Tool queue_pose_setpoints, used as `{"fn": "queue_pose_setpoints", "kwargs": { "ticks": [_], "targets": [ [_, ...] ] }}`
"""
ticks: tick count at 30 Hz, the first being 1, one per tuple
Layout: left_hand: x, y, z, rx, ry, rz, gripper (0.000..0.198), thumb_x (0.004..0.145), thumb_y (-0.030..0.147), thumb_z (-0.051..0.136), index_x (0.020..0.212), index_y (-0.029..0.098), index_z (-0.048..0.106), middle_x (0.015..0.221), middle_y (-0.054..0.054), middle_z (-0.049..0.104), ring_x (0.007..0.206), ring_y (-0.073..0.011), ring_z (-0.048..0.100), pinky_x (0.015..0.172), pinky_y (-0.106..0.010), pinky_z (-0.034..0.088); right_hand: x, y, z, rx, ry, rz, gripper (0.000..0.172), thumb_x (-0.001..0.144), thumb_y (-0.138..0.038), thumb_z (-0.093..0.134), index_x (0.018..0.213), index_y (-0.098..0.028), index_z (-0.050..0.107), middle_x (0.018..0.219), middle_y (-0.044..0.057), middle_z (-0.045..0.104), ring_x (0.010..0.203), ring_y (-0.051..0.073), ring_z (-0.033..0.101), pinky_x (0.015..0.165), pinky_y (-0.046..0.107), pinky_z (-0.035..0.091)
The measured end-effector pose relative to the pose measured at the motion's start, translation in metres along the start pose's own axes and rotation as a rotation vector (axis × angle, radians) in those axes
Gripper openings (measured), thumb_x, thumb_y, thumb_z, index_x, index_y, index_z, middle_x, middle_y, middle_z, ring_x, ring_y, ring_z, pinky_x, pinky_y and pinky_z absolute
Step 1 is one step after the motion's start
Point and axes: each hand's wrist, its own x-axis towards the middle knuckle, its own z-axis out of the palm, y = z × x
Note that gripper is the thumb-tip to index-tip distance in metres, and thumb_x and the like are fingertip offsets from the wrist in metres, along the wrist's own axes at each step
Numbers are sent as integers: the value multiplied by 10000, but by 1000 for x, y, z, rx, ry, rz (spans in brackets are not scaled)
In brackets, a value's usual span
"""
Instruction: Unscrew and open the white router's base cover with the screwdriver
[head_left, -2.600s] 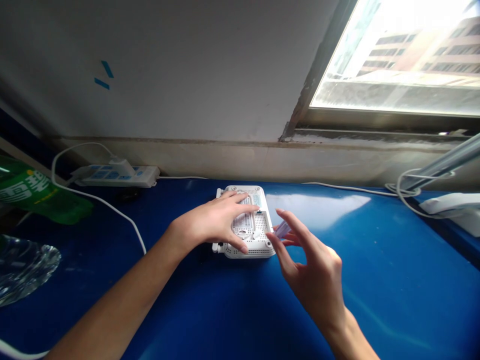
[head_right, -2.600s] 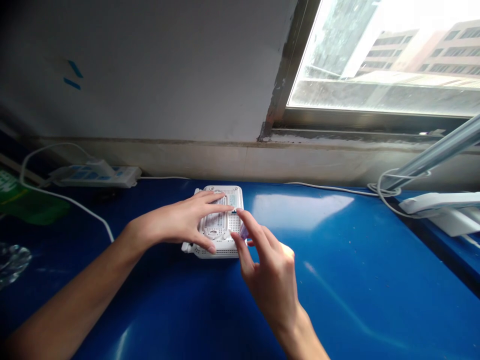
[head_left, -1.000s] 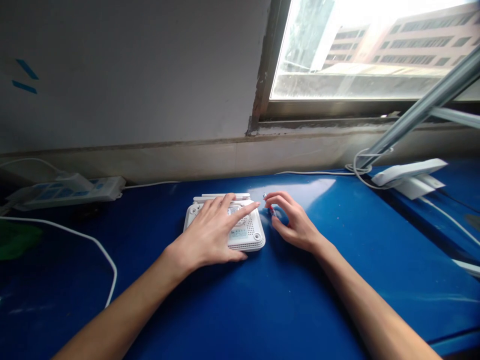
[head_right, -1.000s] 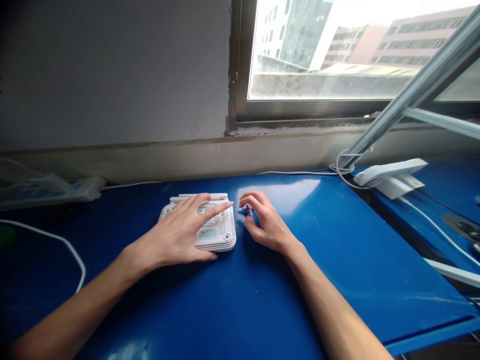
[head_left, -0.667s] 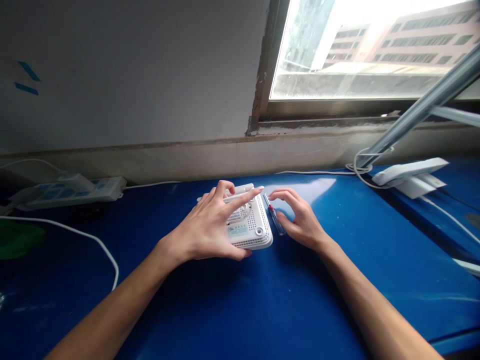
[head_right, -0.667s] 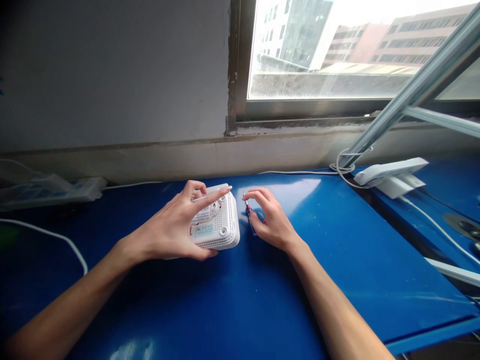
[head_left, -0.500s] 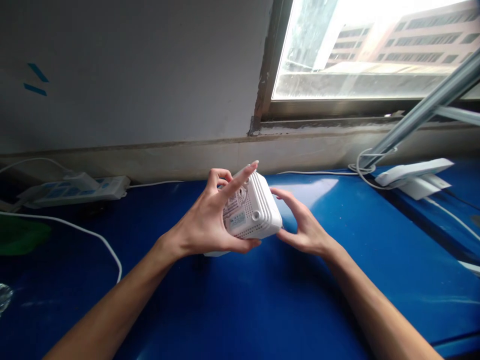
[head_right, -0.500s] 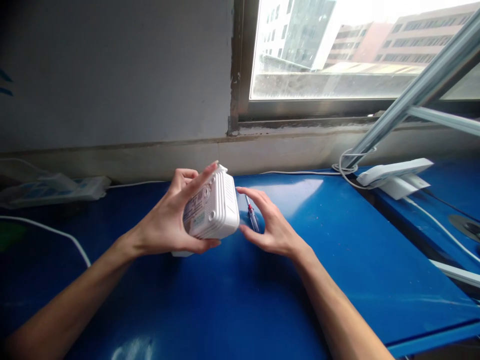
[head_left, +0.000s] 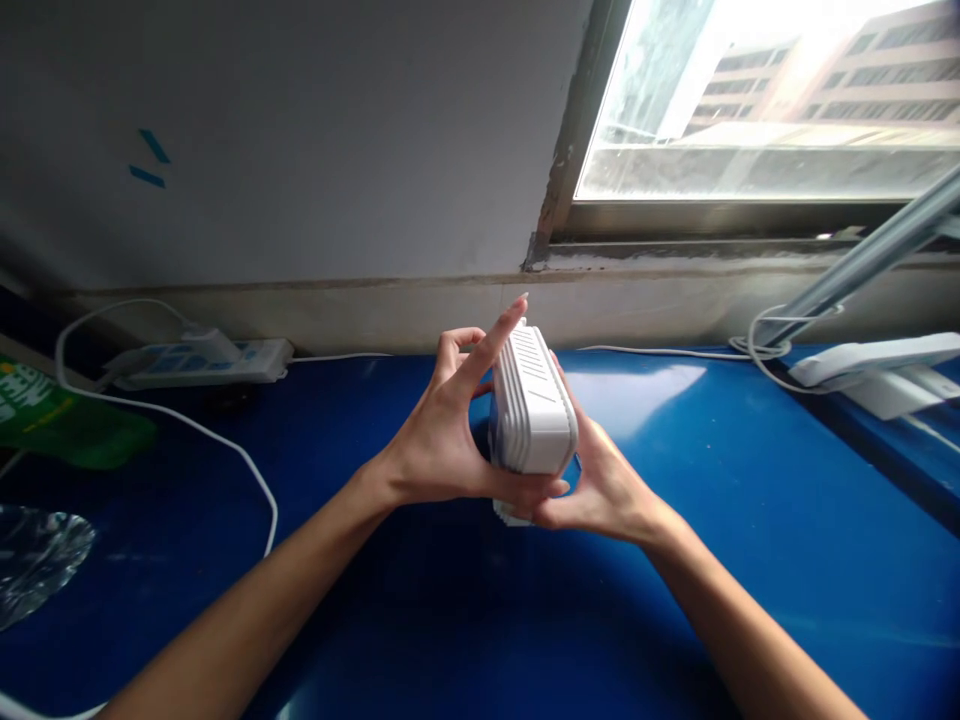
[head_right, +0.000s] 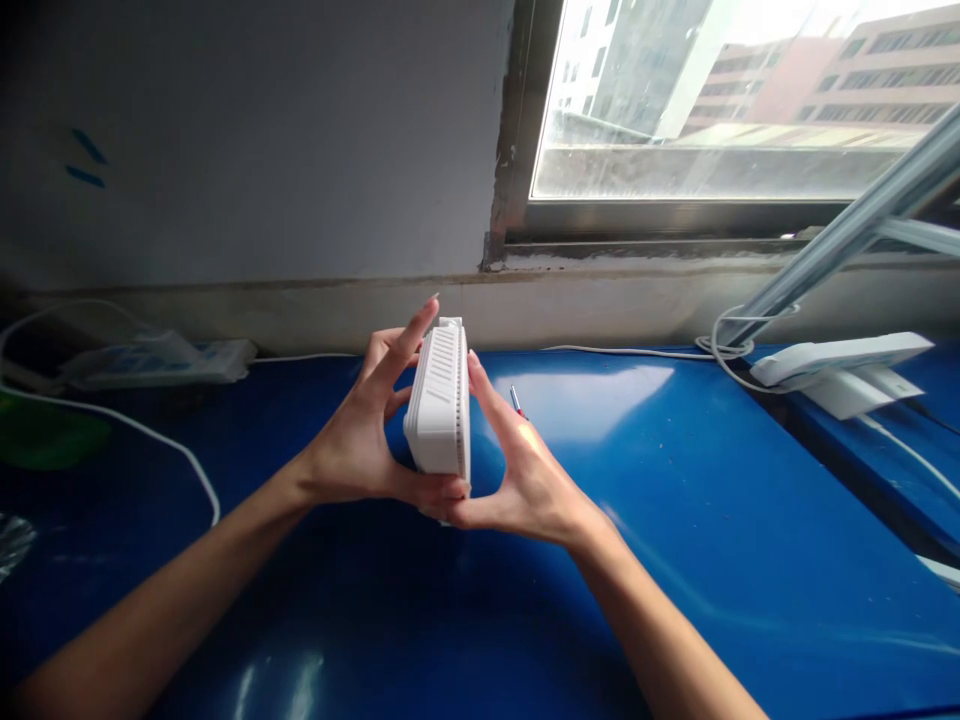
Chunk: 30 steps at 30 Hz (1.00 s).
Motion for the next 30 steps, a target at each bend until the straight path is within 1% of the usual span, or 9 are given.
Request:
{"fn": "queue_pose_setpoints", "kwargs": {
  "ticks": [2, 4, 7, 13, 15, 17, 21, 25, 30],
  "targets": [
    [-3, -2, -1, -23, -3, 4, 1381, 532, 444, 1047, 1673, 451, 271, 1512, -78, 284, 1391, -320, 458, 1081, -427, 598, 3, -1, -5, 24, -65, -30, 1341, 685, -287, 948, 1726, -402, 111, 1780, 66, 254, 1610, 397, 283, 1256, 648, 325],
    [-7, -6, -5, -13, 1, 11, 1272, 530, 459, 1050, 1617, 445, 391, 1515, -71, 281, 1386, -327, 472, 1051, -419, 617, 7, -2, -9, -2, -114, -63, 1300, 713, -325, 941, 1722, -422, 127, 1798, 47, 191, 1634, 396, 208, 1270, 639, 303],
    [-19, -10, -16, 1, 16, -16, 1139, 566, 449, 1037, 1550, 433, 466, 1562, -65, 292, 1430, -356, 462, 1099, -451, 586, 14, -5, -9, -68, -142, -99, 1201, 736, -406, 940, 1703, -441, 229, 1783, 53, 230, 1614, 411, 267, 1245, 628, 364],
    [-54, -20, -42, -206, -9, -249, 1072, 693, 479, 965, 1572, 381, 359, 1685, -102, 339, 1407, -410, 547, 1029, -481, 613, 35, -16, 5, -186, -253, -143, 1173, 669, -404, 965, 1663, -454, 343, 1710, 87, 355, 1541, 427, 339, 1195, 647, 384],
    [-66, -28, -47, -284, 17, -290, 893, 805, 510, 882, 1532, 347, 389, 1675, -111, 381, 1387, -389, 582, 999, -444, 623, 42, -17, 11, -233, -318, -172, 1214, 641, -389, 966, 1673, -427, 328, 1691, 102, 393, 1506, 437, 359, 1182, 649, 373],
    [-75, -37, -49, -304, 38, -342, 746, 896, 495, 803, 1501, 307, 408, 1584, -130, 511, 1351, -357, 622, 995, -424, 622, 49, -18, 15, -271, -375, -208, 1230, 627, -368, 959, 1678, -408, 322, 1672, 114, 421, 1466, 435, 391, 1174, 638, 360],
    [-85, -50, -49, -94, 78, -368, 611, 924, 430, 785, 1449, 267, 521, 1444, -110, 654, 1282, -318, 676, 1047, -414, 589, 58, -17, 20, -329, -484, -233, 1244, 607, -318, 943, 1675, -423, 314, 1623, 115, 462, 1411, 414, 427, 1150, 607, 345],
    [-88, -54, -50, 158, 55, -367, 538, 924, 433, 779, 1423, 337, 601, 1359, -36, 721, 1178, -270, 717, 1016, -380, 585, 61, -17, 23, -375, -545, -220, 1261, 594, -323, 951, 1673, -440, 310, 1593, 102, 477, 1375, 406, 437, 1126, 579, 356],
    [-92, -55, -48, 349, 75, -412, 543, 918, 466, 761, 1436, 381, 624, 1299, -25, 741, 1159, -290, 712, 1053, -429, 555, 61, -12, 26, -392, -556, -213, 1188, 632, -313, 923, 1661, -440, 344, 1644, 86, 452, 1427, 414, 415, 1160, 606, 327]
  ]
}}
